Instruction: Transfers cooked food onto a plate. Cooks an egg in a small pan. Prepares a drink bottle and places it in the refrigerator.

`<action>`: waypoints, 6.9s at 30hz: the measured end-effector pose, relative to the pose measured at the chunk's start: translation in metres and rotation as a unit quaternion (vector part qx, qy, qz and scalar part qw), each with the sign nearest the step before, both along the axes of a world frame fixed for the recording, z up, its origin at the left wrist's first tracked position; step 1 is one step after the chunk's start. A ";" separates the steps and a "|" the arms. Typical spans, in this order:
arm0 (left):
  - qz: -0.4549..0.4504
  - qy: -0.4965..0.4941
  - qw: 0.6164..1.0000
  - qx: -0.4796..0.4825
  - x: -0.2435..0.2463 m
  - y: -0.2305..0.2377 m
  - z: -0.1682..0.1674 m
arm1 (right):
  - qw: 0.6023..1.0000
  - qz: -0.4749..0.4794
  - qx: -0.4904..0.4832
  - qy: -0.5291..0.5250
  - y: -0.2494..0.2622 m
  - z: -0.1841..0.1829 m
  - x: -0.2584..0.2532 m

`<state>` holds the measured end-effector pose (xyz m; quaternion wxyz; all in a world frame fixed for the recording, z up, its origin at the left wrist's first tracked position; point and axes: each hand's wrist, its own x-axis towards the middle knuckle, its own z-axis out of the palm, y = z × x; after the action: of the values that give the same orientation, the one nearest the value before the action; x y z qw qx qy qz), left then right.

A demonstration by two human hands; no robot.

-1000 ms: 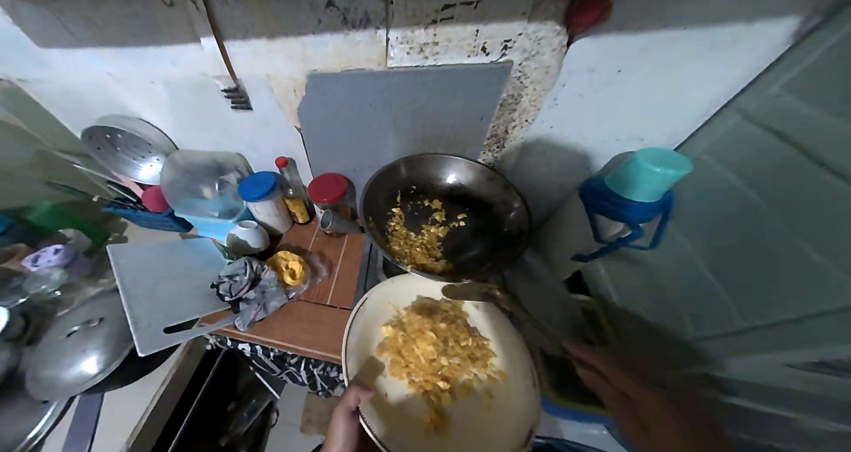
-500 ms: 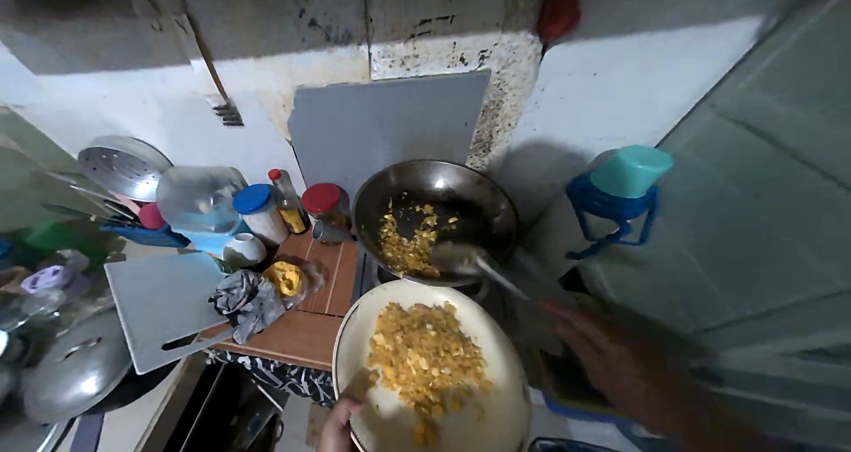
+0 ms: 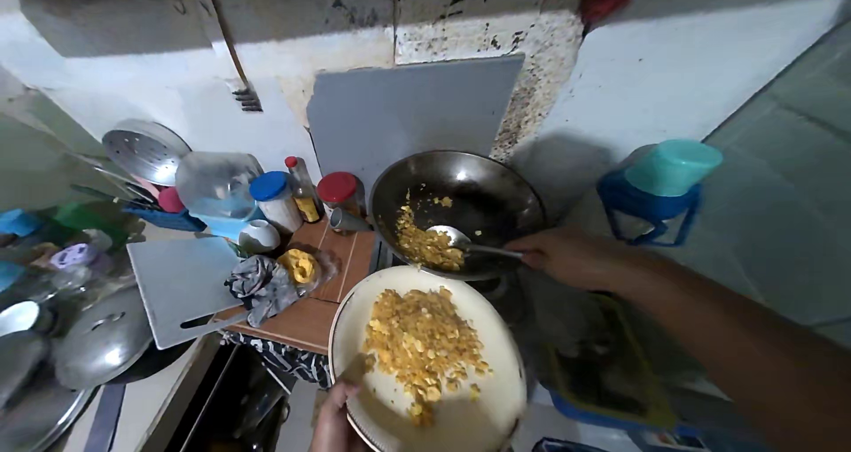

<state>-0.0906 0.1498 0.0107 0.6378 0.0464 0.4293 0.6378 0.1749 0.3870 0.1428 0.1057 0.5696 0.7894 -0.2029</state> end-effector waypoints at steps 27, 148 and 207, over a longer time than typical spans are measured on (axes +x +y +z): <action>0.005 0.004 1.000 0.000 -0.017 0.014 -0.012 | 0.958 -0.009 0.213 0.191 -0.156 -0.095 0.031; -0.006 0.016 0.999 0.044 -0.026 0.009 -0.014 | 0.946 -0.077 0.182 0.256 -0.187 -0.115 0.025; 0.033 0.001 0.998 0.057 -0.045 0.007 -0.004 | 0.994 -0.092 0.063 -0.017 0.075 -0.016 -0.035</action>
<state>-0.1356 0.1572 0.0068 0.6122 0.0689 0.3938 0.6821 0.1399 0.4615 0.1263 0.0637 0.6484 0.7433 -0.1518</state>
